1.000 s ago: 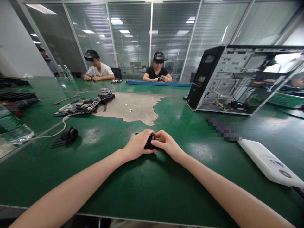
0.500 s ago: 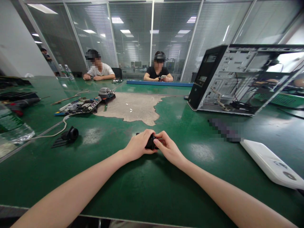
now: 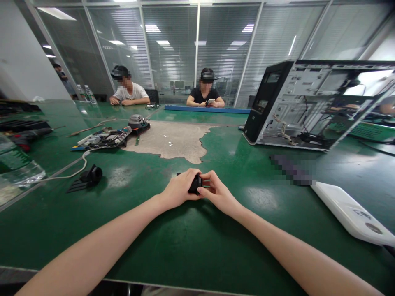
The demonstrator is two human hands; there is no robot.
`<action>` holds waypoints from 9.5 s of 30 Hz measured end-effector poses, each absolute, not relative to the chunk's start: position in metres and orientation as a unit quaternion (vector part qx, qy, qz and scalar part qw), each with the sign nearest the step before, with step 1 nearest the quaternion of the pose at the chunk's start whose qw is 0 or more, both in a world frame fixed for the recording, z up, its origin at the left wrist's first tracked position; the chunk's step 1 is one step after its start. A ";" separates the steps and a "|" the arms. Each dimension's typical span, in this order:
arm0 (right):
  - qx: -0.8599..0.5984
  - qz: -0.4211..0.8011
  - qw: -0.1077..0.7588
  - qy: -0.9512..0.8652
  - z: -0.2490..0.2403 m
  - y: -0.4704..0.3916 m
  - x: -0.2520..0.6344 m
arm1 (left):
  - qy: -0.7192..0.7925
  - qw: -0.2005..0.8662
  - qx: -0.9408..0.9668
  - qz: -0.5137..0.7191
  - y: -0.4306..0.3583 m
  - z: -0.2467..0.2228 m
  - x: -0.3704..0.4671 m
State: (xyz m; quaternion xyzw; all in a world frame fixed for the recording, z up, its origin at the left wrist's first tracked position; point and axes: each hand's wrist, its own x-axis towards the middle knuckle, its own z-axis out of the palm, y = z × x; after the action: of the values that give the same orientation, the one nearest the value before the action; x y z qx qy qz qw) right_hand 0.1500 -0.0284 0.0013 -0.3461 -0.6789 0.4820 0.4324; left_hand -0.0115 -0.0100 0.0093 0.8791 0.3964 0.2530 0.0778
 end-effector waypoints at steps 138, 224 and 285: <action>-0.378 0.492 0.450 -0.643 0.003 -0.026 0.151 | 0.387 0.088 0.879 0.264 -0.011 0.009 -0.012; -0.349 0.517 0.442 -0.645 0.007 -0.027 0.153 | 0.378 0.106 0.888 0.239 -0.010 0.012 -0.016; -0.386 0.492 0.439 -0.646 0.004 -0.024 0.153 | 0.371 0.111 0.886 0.253 -0.010 0.012 -0.015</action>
State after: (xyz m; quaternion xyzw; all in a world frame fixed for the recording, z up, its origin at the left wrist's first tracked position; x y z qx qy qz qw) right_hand 0.1527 -0.0245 0.0037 -0.3858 -0.6456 0.4916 0.4389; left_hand -0.0155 -0.0098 0.0116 0.8863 0.3713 0.2534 0.1113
